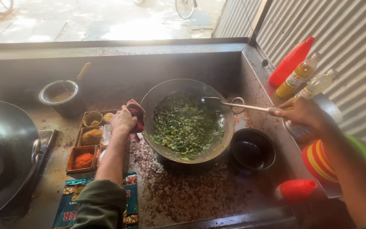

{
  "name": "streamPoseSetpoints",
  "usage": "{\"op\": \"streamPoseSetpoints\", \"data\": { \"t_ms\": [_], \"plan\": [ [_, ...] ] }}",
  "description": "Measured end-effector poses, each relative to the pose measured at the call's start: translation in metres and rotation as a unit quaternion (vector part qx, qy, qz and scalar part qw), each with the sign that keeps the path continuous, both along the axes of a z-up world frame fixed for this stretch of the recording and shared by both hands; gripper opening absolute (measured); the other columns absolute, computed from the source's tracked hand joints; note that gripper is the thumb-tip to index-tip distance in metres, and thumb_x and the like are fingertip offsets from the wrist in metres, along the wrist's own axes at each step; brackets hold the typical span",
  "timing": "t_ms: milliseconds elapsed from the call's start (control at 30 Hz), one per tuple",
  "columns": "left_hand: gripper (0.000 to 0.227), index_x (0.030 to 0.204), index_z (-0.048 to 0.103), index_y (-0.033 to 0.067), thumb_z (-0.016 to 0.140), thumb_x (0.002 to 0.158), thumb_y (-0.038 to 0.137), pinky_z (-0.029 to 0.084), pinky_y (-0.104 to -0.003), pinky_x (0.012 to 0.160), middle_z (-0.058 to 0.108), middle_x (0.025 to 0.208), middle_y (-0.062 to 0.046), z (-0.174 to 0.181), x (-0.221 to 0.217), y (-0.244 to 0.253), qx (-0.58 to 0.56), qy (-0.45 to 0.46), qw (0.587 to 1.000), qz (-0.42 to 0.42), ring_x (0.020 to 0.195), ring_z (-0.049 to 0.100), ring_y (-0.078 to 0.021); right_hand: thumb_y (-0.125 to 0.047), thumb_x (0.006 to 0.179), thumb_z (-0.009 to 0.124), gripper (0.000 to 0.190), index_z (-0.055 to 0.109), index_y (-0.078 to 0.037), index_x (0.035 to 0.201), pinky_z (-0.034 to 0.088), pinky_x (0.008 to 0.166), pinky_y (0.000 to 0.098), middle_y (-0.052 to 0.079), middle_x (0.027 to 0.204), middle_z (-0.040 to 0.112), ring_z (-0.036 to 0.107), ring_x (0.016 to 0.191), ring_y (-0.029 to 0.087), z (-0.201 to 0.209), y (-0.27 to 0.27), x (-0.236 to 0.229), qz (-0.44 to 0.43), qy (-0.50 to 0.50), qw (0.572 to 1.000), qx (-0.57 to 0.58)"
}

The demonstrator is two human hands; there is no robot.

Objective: The person stir-fries green vegetables in a large wok using a spatula, adding a scoop of paste from a jar and pouring liquid from a bottle while stirring continuously.

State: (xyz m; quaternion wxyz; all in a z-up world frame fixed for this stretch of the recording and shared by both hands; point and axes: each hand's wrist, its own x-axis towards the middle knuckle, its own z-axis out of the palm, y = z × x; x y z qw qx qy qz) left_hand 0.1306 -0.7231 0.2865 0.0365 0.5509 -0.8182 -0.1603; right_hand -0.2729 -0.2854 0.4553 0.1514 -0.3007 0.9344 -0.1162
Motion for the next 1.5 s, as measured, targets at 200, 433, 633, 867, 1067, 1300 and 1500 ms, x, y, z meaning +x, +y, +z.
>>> {"op": "streamPoseSetpoints", "data": {
  "t_ms": [200, 433, 633, 867, 1067, 1300, 1500],
  "plan": [
    [0.059, 0.134, 0.052, 0.0074, 0.074, 0.086, 0.033, 0.055, -0.048, 0.097, 0.069, 0.126, -0.020, -0.005, 0.001, -0.001, -0.007, 0.036, 0.999, 0.002, 0.117, 0.068, -0.0369, -0.067, 0.082, 0.070, 0.061, 0.082, -0.017, 0.116, 0.061, 0.069, 0.0352, 0.006, 0.083, 0.081, 0.073, 0.067, 0.017, -0.070, -0.067, -0.008, 0.044, -0.041, 0.998, 0.036],
    [0.063, 0.137, 0.049, 0.0078, 0.074, 0.086, 0.034, 0.053, -0.049, 0.099, 0.068, 0.127, -0.020, -0.003, 0.000, -0.002, 0.016, 0.013, 1.000, 0.007, 0.119, 0.066, -0.0365, -0.033, 0.088, 0.073, 0.044, 0.069, -0.033, 0.132, 0.059, 0.067, 0.0280, 0.002, 0.096, 0.075, 0.070, 0.066, 0.016, -0.070, -0.086, 0.095, 0.293, 0.106, 0.949, -0.036],
    [0.063, 0.137, 0.049, 0.0082, 0.073, 0.086, 0.036, 0.053, -0.049, 0.100, 0.067, 0.129, -0.020, -0.003, 0.002, -0.002, 0.009, 0.017, 1.000, 0.003, 0.119, 0.066, -0.0373, -0.027, 0.092, 0.067, 0.057, 0.058, -0.057, 0.139, 0.059, 0.060, 0.0337, -0.005, 0.108, 0.064, 0.069, 0.073, 0.017, -0.016, 0.014, 0.154, 0.330, 0.181, 0.920, 0.108],
    [0.061, 0.136, 0.051, 0.0071, 0.073, 0.087, 0.035, 0.054, -0.048, 0.098, 0.070, 0.123, -0.021, -0.004, 0.002, -0.003, 0.002, 0.012, 1.000, -0.004, 0.116, 0.068, -0.0383, -0.023, 0.080, 0.067, 0.062, 0.064, -0.056, 0.133, 0.059, 0.075, 0.0356, -0.010, 0.095, 0.073, 0.073, 0.081, 0.018, 0.068, 0.095, 0.141, 0.276, 0.222, 0.924, 0.143],
    [0.060, 0.136, 0.050, 0.0078, 0.072, 0.087, 0.035, 0.055, -0.049, 0.097, 0.070, 0.124, -0.020, -0.003, 0.003, -0.001, 0.008, 0.004, 1.000, 0.000, 0.116, 0.068, -0.0375, -0.024, 0.073, 0.069, 0.048, 0.069, -0.027, 0.121, 0.057, 0.072, 0.0392, 0.001, 0.098, 0.066, 0.071, 0.084, 0.025, -0.006, 0.048, 0.154, 0.358, 0.247, 0.893, -0.115],
    [0.061, 0.135, 0.050, 0.0082, 0.073, 0.086, 0.034, 0.053, -0.048, 0.099, 0.068, 0.126, -0.019, -0.001, 0.001, -0.001, 0.005, 0.012, 1.000, 0.009, 0.117, 0.067, -0.0372, -0.028, 0.081, 0.079, 0.032, 0.081, -0.029, 0.114, 0.060, 0.077, 0.0407, 0.006, 0.088, 0.077, 0.075, 0.075, 0.027, -0.060, -0.031, 0.094, 0.158, 0.194, 0.955, -0.157],
    [0.062, 0.136, 0.050, 0.0075, 0.074, 0.086, 0.036, 0.054, -0.048, 0.098, 0.069, 0.125, -0.020, -0.006, 0.001, -0.003, -0.006, 0.012, 1.000, 0.001, 0.116, 0.067, -0.0379, -0.058, 0.078, 0.081, 0.055, 0.082, -0.010, 0.105, 0.060, 0.067, 0.0367, 0.009, 0.078, 0.080, 0.074, 0.063, 0.021, -0.006, -0.010, -0.005, 0.011, 0.056, 0.997, -0.048]
  ]
}}
